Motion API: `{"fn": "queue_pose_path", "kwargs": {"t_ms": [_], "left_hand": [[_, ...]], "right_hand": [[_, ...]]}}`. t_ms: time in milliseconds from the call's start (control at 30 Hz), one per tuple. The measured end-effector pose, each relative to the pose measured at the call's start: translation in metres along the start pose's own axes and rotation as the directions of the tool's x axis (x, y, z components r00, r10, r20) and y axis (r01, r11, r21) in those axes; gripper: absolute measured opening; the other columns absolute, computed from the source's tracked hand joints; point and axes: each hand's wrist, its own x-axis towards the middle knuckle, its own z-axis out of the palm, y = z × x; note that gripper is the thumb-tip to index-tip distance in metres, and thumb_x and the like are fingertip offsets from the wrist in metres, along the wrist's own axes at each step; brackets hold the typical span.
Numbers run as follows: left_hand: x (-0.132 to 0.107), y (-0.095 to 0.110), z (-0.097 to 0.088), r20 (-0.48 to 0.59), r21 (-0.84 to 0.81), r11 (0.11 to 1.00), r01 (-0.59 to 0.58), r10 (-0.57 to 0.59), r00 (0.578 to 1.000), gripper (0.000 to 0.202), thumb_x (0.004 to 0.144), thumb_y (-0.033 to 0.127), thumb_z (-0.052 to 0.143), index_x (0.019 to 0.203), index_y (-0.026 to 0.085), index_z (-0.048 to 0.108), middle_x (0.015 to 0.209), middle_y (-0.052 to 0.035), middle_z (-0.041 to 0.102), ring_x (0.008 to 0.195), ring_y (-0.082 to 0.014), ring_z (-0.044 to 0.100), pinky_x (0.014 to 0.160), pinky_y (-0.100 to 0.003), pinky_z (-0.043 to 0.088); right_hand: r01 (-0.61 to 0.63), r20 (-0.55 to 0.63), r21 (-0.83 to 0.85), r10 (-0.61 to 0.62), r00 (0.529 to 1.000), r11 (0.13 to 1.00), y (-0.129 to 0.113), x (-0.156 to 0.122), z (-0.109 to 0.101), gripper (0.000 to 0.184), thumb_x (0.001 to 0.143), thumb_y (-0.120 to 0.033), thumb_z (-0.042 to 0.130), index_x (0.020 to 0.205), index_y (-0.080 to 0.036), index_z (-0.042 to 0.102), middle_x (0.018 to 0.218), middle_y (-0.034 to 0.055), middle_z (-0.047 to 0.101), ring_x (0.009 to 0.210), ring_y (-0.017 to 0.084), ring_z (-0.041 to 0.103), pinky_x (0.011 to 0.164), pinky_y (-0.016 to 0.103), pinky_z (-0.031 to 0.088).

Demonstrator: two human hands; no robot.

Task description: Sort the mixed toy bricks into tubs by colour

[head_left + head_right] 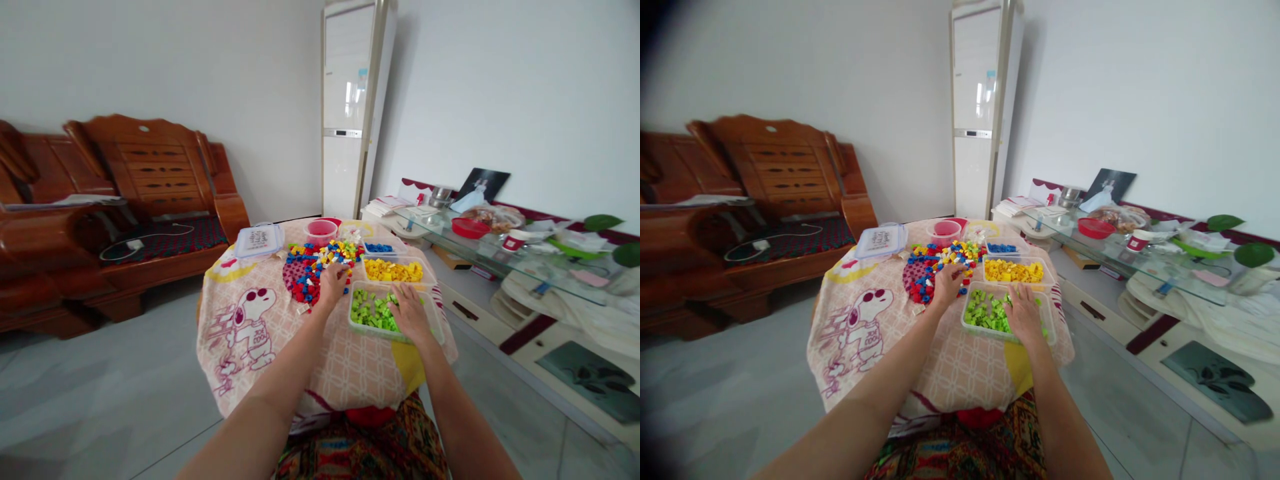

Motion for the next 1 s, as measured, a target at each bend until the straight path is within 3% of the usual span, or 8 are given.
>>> {"fn": "queue_pose_path", "kwargs": {"t_ms": [133,233,467,600,733,1000], "left_hand": [[0.011,0.029,0.029,0.136,-0.166,0.982,-0.089,0.112,0.984,0.042,0.087,0.006,0.056,0.122,0.017,0.076,0.118,-0.0094,0.078,0.099,-0.0185,0.073,0.091,-0.031,0.061],[0.017,0.036,0.039,0.195,-0.205,0.967,-0.152,0.193,0.962,0.053,0.088,0.005,0.052,0.135,0.021,0.070,0.129,-0.0083,0.074,0.108,-0.0184,0.072,0.095,-0.032,0.061],[0.026,0.005,0.023,0.135,0.172,0.984,0.034,-0.058,0.989,0.044,0.088,0.005,0.056,0.127,0.014,0.074,0.127,-0.0137,0.075,0.119,-0.0254,0.068,0.109,-0.039,0.053],[0.024,-0.005,0.016,0.269,0.320,0.946,-0.054,-0.036,0.962,0.036,0.091,0.010,0.055,0.117,0.018,0.079,0.118,-0.0128,0.076,0.113,-0.0257,0.068,0.103,-0.037,0.053],[0.020,-0.007,0.016,0.353,0.369,0.917,-0.150,0.011,0.936,0.030,0.091,0.013,0.054,0.098,0.020,0.082,0.098,-0.0099,0.075,0.103,-0.0243,0.068,0.099,-0.036,0.053],[0.020,-0.010,0.022,0.274,0.299,0.951,-0.077,-0.008,0.962,0.032,0.088,0.006,0.054,0.099,0.018,0.081,0.100,-0.0110,0.077,0.104,-0.0244,0.069,0.100,-0.035,0.052]], "right_hand": [[0.018,-0.016,-0.012,-0.018,1.000,1.000,0.002,-0.001,0.000,0.054,0.100,-0.031,0.044,0.150,-0.015,0.055,0.158,0.0165,0.051,0.151,0.032,0.038,0.121,0.052,0.037],[0.040,-0.030,-0.009,-0.041,0.999,0.999,0.002,-0.002,0.001,0.055,0.100,-0.031,0.043,0.150,-0.014,0.055,0.158,0.0179,0.050,0.151,0.033,0.039,0.121,0.052,0.037],[0.017,-0.014,0.006,-0.016,1.000,1.000,-0.001,-0.001,0.000,0.055,0.100,-0.032,0.043,0.151,-0.015,0.055,0.157,0.0166,0.052,0.151,0.033,0.038,0.121,0.052,0.037],[0.003,0.012,-0.018,-0.003,1.000,1.000,-0.003,-0.001,-0.003,0.055,0.099,-0.031,0.045,0.151,-0.013,0.055,0.157,0.0172,0.052,0.151,0.033,0.039,0.122,0.050,0.036],[0.018,0.010,-0.025,-0.018,1.000,1.000,-0.003,-0.001,-0.004,0.056,0.100,-0.030,0.045,0.153,-0.014,0.053,0.157,0.0171,0.052,0.151,0.032,0.038,0.123,0.050,0.035],[0.025,-0.019,-0.008,-0.025,1.000,1.000,-0.001,-0.001,-0.002,0.056,0.099,-0.032,0.044,0.152,-0.015,0.055,0.155,0.0159,0.054,0.150,0.033,0.040,0.122,0.052,0.037]]}}
